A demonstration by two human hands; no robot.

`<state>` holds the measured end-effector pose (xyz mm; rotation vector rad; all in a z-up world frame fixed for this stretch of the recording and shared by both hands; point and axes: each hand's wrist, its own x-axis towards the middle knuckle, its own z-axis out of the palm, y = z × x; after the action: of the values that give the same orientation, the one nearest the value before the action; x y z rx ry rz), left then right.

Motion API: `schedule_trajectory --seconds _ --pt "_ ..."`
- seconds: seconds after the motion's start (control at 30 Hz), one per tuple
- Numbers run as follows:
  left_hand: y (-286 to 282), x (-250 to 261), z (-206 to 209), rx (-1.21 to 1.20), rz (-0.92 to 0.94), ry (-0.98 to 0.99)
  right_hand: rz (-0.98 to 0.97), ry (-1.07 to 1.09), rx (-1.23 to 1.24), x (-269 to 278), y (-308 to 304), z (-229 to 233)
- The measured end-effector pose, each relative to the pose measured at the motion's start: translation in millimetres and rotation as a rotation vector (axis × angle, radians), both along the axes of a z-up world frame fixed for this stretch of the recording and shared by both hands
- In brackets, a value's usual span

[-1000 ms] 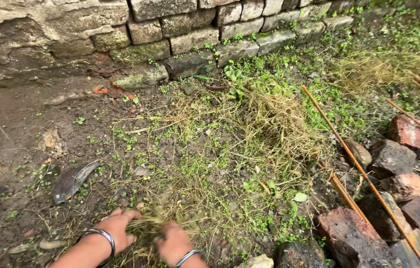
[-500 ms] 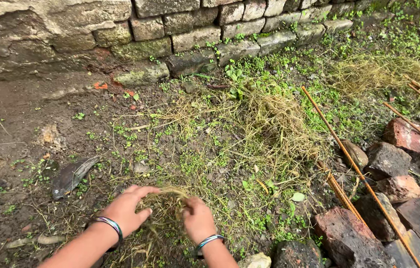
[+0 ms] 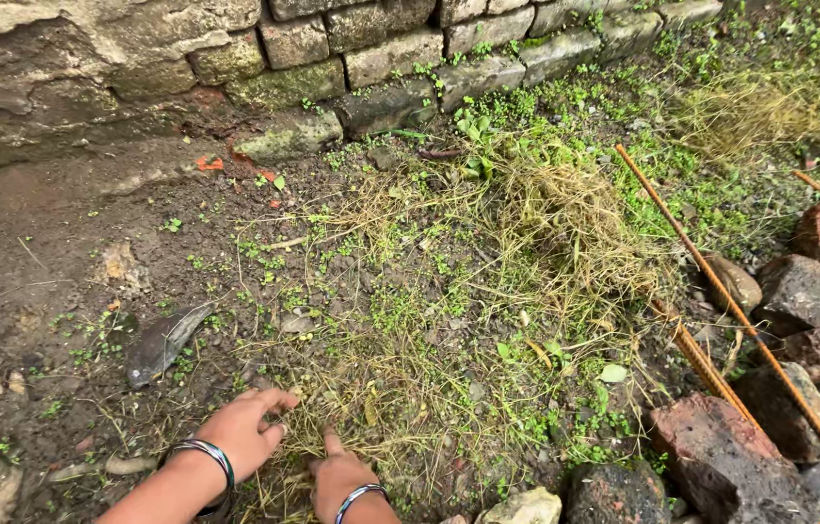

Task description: The person gathers scattered dry straw from a dirt and stone floor by hand and bundles it into small clumps.

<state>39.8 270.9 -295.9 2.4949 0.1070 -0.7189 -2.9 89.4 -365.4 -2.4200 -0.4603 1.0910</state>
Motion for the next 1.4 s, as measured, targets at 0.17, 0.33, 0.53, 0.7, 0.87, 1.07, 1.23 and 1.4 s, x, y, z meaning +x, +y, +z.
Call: schedule_trajectory --seconds 0.17,0.33,0.53,0.7,0.87,1.07,1.23,1.4 --pt "0.6 0.2 4.1 0.078 -0.047 0.077 -0.196 -0.088 0.138 1.4 -4.7 -4.4" --pt "-14.1 11.3 24.8 0.032 0.041 -0.073 -0.303 -0.269 0.300 39.7 -32.8 47.5" --pt "-62.3 40.6 76.3 -0.073 0.040 -0.326 -0.258 -0.459 0.522 74.9 -93.3 173.6" --pt "-114.2 51.3 137.3 -0.300 -0.111 -0.617 -0.143 -0.501 0.472 63.6 -152.3 280.8" --pt "-160.7 42.5 221.0 -0.220 -0.259 -0.565 -0.092 -0.509 0.307 42.6 -206.7 362.8" --pt "-209.2 23.3 298.1 -0.280 -0.439 -0.654 -0.019 -0.554 0.181 7.6 -261.7 432.5" --pt "-243.7 -3.9 358.8 -0.378 -0.402 -0.537 0.002 -0.745 0.179 -39.3 -309.2 478.6" --pt "-286.8 -38.8 406.7 -0.393 -0.467 -0.589 -0.162 -0.704 0.165 -108.1 -345.1 523.8"
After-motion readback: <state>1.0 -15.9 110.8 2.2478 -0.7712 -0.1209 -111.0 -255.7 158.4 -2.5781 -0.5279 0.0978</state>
